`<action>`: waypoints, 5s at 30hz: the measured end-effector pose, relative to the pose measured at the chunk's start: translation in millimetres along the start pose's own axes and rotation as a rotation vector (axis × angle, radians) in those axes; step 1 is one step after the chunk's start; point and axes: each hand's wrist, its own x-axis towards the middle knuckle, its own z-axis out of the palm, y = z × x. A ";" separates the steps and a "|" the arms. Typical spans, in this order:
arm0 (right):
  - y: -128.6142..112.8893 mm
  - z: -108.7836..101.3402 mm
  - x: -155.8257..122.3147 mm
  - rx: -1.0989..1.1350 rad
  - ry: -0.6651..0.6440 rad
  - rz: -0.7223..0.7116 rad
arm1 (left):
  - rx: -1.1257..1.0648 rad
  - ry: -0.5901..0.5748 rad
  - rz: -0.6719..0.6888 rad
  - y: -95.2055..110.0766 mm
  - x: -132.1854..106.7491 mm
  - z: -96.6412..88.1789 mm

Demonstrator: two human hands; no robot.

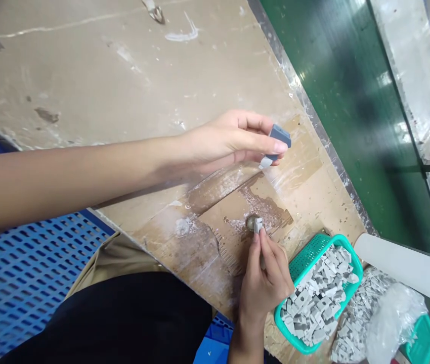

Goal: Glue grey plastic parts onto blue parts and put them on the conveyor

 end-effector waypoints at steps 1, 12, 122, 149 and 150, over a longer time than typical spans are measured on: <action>0.0 0.3 0.1 -0.002 -0.002 -0.003 | 0.006 -0.002 0.000 0.2 -0.1 0.1; 4.6 -5.6 -0.4 0.251 0.243 0.187 | 0.288 -0.143 -0.081 -11.6 -8.8 4.4; -19.5 -30.5 45.7 0.911 0.126 0.479 | -0.192 -0.371 -0.318 -30.5 -43.7 33.4; -9.0 -32.1 50.0 0.778 -0.367 0.144 | -0.323 -0.200 -0.486 -31.9 -46.0 35.4; -9.6 -31.6 49.7 0.780 -0.376 0.128 | -0.312 -0.199 -0.481 -32.6 -46.2 35.5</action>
